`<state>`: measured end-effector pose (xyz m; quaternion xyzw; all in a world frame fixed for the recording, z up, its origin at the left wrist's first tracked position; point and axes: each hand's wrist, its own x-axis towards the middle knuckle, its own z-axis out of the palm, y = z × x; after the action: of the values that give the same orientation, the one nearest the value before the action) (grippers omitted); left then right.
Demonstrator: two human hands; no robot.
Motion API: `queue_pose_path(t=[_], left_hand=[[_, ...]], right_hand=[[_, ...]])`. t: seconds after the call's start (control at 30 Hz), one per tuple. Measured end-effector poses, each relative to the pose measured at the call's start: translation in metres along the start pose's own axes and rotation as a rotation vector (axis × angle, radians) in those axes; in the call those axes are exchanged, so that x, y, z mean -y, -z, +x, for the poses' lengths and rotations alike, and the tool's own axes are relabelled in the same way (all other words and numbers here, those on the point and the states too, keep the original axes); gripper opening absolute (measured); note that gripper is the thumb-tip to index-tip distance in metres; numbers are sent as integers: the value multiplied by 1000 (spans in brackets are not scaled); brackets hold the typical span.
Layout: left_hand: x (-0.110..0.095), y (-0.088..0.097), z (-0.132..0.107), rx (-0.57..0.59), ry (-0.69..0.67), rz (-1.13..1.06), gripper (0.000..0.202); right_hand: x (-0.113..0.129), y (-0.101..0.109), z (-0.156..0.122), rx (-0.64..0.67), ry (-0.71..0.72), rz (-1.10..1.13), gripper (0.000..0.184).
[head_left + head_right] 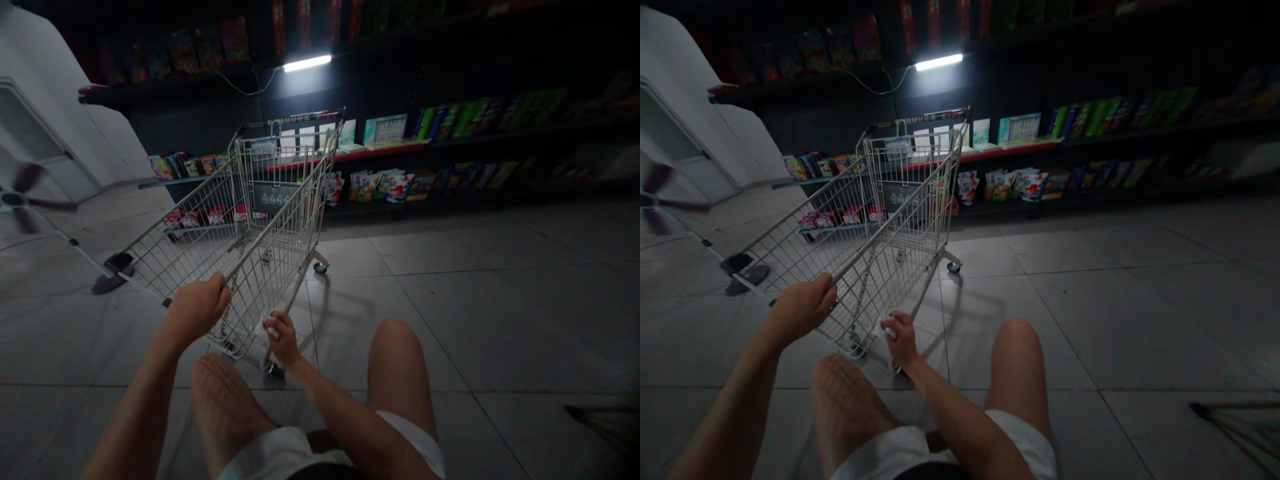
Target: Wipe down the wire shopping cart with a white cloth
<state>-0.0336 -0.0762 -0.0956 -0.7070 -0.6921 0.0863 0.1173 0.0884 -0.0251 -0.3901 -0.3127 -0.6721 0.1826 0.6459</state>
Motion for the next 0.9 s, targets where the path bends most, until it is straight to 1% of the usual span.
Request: queue_pose_path(t=[0.07, 0.13, 0.2, 0.23, 0.27, 0.3, 0.33, 0.4, 0.47, 0.53, 0.57, 0.6, 0.63, 0.67, 0.73, 0.77, 0.83, 0.87, 0.9], left_hand=[[-1, 1, 0, 8, 1, 4, 32], [-2, 3, 0, 16, 2, 4, 33], [-3, 5, 0, 26, -4, -1, 32], [-4, 6, -1, 29, -8, -2, 31], [-4, 6, -1, 29, -10, 1, 31], [-5, 7, -1, 26, -8, 6, 31], [-6, 7, 0, 23, -6, 11, 31], [-6, 7, 0, 19, 4, 22, 31], [-7, 6, 1, 22, 9, 26, 31], [-6, 5, 1, 21, 7, 24, 30], [-5, 4, 1, 19, 6, 22, 30], [-5, 4, 1, 18, 6, 20, 29], [-4, 4, 1, 21, 6, 19, 29], [-4, 4, 1, 26, 7, 17, 29], [-3, 5, 1, 34, 8, 17, 29], [-3, 6, 1, 35, 8, 17, 29], [-4, 6, 1, 31, 5, 16, 30], [-4, 6, 1, 32, 3, 17, 30], [-5, 6, 1, 38, 3, 19, 30]], right_hand=[[10, 8, 51, -131, -24, -4, 25], [27, 15, 109, -225, 67, 25, 34], [43, 18, 157, -242, 139, 20, 38], [48, 17, 172, -234, 162, 7, 38], [51, 15, 181, -216, 174, -8, 37], [50, 11, 182, -199, 178, -19, 36], [45, 6, 176, -189, 173, -24, 35], [27, -4, 147, -178, 154, -29, 32], [4, -10, 109, -170, 115, -48, 27], [-14, -9, 80, -114, 41, -75, 23], [-18, -6, 73, -76, -3, -80, 23], [-18, -1, 74, -60, -44, -76, 23], [-14, 6, 81, -65, -70, -66, 25], [-6, 12, 96, -94, -72, -52, 27], [16, 25, 139, -204, -24, -27, 31], [27, 29, 163, -236, 29, -21, 34], [41, 30, 205, -235, 127, -32, 39], [43, 27, 217, -230, 164, -34, 40], [40, 22, 222, -227, 184, -32, 39]])
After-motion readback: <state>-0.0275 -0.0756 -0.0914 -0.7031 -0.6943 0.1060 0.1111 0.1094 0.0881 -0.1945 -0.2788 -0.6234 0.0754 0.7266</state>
